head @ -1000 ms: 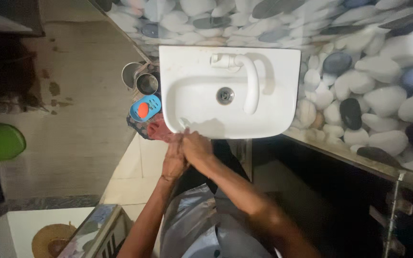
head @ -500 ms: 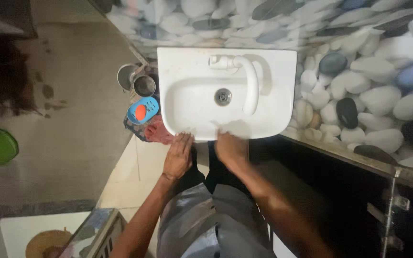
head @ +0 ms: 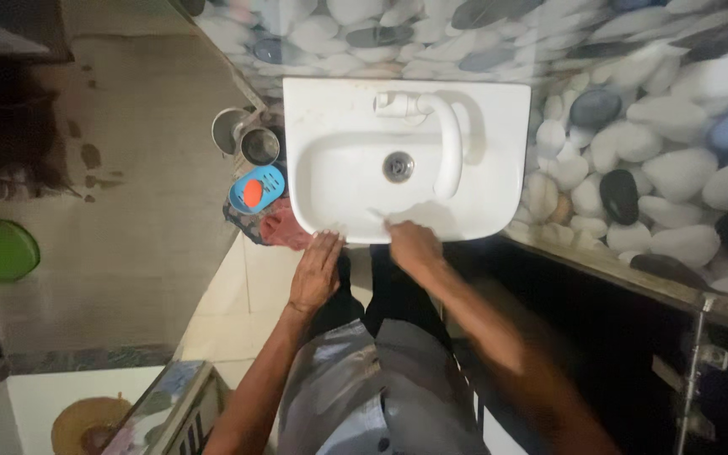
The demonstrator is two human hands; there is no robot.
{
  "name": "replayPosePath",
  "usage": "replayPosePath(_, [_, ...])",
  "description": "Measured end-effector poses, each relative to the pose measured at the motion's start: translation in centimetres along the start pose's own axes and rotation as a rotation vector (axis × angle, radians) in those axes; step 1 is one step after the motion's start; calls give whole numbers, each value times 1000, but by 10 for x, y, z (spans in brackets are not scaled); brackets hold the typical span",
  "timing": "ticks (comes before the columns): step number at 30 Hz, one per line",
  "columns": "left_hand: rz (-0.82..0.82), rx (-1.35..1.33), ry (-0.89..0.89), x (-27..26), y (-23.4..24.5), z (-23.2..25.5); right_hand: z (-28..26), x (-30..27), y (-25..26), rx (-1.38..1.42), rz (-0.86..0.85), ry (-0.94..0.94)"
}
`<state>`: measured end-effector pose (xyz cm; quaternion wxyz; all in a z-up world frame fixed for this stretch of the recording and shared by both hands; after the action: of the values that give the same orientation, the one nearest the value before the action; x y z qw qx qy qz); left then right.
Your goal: The person scrubs a white bathroom sink using a toothbrush, focusing on the basin, drain, and faucet. They repeatedly scrub and rinse the sink surfaces throughout the clip.
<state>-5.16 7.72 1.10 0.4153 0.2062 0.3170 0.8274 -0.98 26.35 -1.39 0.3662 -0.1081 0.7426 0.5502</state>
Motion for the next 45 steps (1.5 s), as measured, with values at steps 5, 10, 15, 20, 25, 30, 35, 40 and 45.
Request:
replayPosePath(5, [65, -29, 22, 3, 7, 1, -82, 11, 8, 142, 113, 202])
replayPosePath(10, [10, -61, 59, 7, 8, -8, -33, 17, 8, -7, 78, 30])
replayPosePath(15, [-4, -42, 0, 7, 9, -7, -84, 11, 20, 97, 359, 209])
replayPosePath(20, [9, 1, 19, 12, 8, -5, -64, 10, 6, 49, 236, 60])
replayPosePath(25, [30, 66, 16, 20, 10, 8, 96, -14, -3, -233, 217, -271])
replayPosePath(30, [-24, 152, -42, 40, 4, 21, 144, -33, 14, -252, 347, -423])
replayPosePath(35, [-65, 85, -25, 42, 5, 27, -34, 19, -18, -61, 192, 18])
replayPosePath(40, [-82, 79, -29, 46, 13, 27, -36, 29, -8, -31, 342, 97])
replayPosePath(45, [7, 28, -23, 46, 18, 26, 172, -1, -10, -82, 109, -535])
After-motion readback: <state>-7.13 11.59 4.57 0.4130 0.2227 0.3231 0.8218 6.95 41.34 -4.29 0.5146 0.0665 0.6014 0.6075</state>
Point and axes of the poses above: each hand's wrist, its own x-axis towards the middle knuckle, its own y-axis out of the back of the hand, z = x × y, the point moved 10 cm from there along x, towards the middle knuckle, and after that the axes turned 7 degrees about -x, right-handed, at the moved point
